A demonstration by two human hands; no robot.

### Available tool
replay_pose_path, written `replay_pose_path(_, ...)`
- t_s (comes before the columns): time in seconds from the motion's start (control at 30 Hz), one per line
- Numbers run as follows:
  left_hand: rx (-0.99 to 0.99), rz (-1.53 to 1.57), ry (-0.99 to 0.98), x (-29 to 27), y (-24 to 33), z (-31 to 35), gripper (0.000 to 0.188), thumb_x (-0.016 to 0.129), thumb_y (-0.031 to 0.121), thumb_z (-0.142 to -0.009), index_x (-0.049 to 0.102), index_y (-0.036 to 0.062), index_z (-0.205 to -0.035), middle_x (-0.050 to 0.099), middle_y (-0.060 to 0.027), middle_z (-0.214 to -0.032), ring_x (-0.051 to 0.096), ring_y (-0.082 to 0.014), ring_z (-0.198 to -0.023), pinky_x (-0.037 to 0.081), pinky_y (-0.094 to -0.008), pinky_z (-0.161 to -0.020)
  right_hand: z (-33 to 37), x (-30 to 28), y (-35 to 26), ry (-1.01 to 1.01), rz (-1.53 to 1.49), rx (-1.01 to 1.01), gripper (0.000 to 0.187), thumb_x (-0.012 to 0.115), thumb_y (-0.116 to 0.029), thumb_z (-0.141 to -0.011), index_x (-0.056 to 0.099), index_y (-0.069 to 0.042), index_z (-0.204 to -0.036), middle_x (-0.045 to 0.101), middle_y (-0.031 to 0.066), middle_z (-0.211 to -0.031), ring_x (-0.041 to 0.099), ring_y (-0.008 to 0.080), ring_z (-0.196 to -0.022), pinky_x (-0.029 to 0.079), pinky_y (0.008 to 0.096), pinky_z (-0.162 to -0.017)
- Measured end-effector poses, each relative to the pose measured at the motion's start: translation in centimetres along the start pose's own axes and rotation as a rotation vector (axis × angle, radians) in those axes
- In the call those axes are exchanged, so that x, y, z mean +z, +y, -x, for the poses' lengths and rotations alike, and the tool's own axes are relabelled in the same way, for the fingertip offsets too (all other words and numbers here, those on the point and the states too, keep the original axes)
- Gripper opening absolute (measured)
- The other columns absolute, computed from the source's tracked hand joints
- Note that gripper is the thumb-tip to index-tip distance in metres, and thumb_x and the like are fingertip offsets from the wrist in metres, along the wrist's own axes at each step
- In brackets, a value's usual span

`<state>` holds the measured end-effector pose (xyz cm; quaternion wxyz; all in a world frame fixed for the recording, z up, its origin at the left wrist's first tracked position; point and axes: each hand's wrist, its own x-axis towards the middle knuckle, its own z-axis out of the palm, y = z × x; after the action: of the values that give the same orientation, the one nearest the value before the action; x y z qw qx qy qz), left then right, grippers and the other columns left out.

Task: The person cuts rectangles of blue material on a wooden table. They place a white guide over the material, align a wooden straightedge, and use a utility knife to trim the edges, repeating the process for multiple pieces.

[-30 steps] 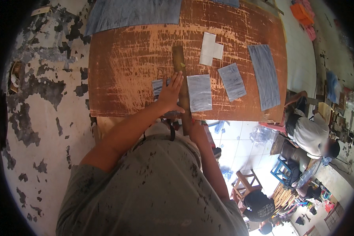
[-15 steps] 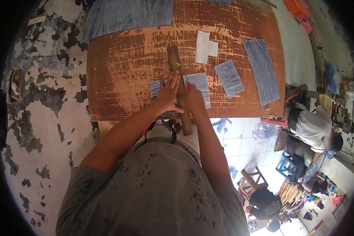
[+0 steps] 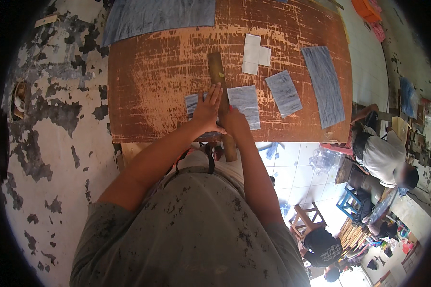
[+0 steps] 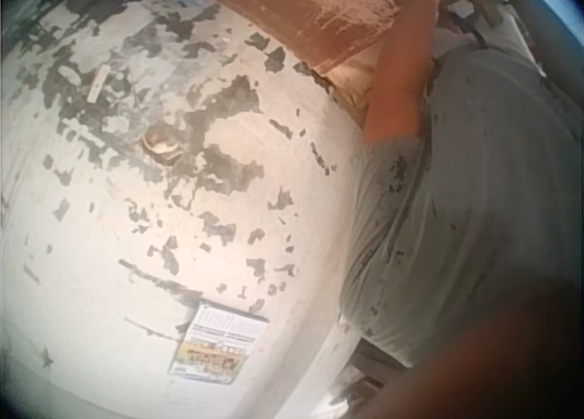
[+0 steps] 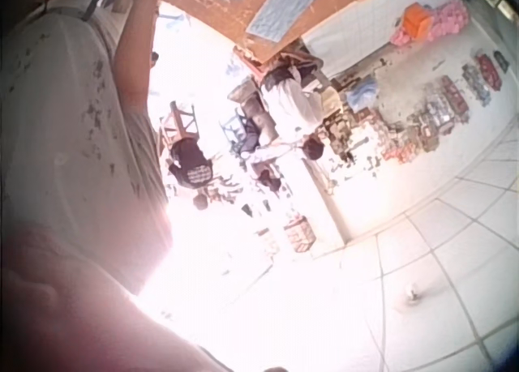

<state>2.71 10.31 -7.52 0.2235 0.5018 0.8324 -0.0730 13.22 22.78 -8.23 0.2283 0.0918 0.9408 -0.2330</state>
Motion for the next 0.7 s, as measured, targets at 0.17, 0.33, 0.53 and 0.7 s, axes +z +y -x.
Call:
replay_pose_path(0.17,-0.012,0.007,-0.038,-0.6,0.3,0.2,0.166,0.082,0.090,-0.055,0.009,-0.0038,-0.171,-0.003,-0.0222,-0.181,0.001,-0.0370,-0.168,0.016,-0.0670,-0.129,5.7,4.0,0.0,0.058,-0.233,0.201,0.041,0.060,-0.029,-0.104,0.066,0.006,-0.124,0.068,0.0351,-0.118,0.070,0.0537,-0.108,0.058,0.0577,-0.092)
replay_pose_path(0.33,0.029,-0.012,-0.015,-0.1,0.5,0.8,0.168,0.084,0.088,-0.054,0.008,-0.0040,-0.171,-0.001,-0.0206,-0.181,0.002,-0.0363,-0.168,0.016,-0.0663,-0.130,7.3,4.2,0.2,-0.044,-0.519,0.433,0.054,0.058,-0.038,-0.104,0.061,0.007,-0.134,0.066,0.0418,-0.123,0.065,0.0541,-0.122,0.054,0.0579,-0.101)
replay_pose_path(0.53,0.055,0.029,0.037,0.7,0.1,0.8,0.170,0.085,0.088,-0.051,0.009,-0.0049,-0.171,0.000,-0.0209,-0.181,0.004,-0.0362,-0.168,0.016,-0.0664,-0.130,8.0,4.2,-1.9,0.166,-0.539,0.490,0.044,0.053,-0.029,-0.107,0.065,0.013,-0.115,0.070,0.0416,-0.103,0.070,0.0567,-0.105,0.056,0.0585,-0.089)
replay_pose_path(0.7,0.039,0.043,0.060,0.4,-0.6,0.5,0.169,0.084,0.089,-0.052,0.009,-0.0057,-0.170,0.000,-0.0220,-0.181,0.004,-0.0368,-0.168,0.015,-0.0668,-0.130,7.7,2.3,-2.5,0.224,-0.525,0.452,0.044,0.053,-0.030,-0.107,0.066,0.012,-0.112,0.071,0.0410,-0.099,0.070,0.0578,-0.100,0.055,0.0606,-0.084)
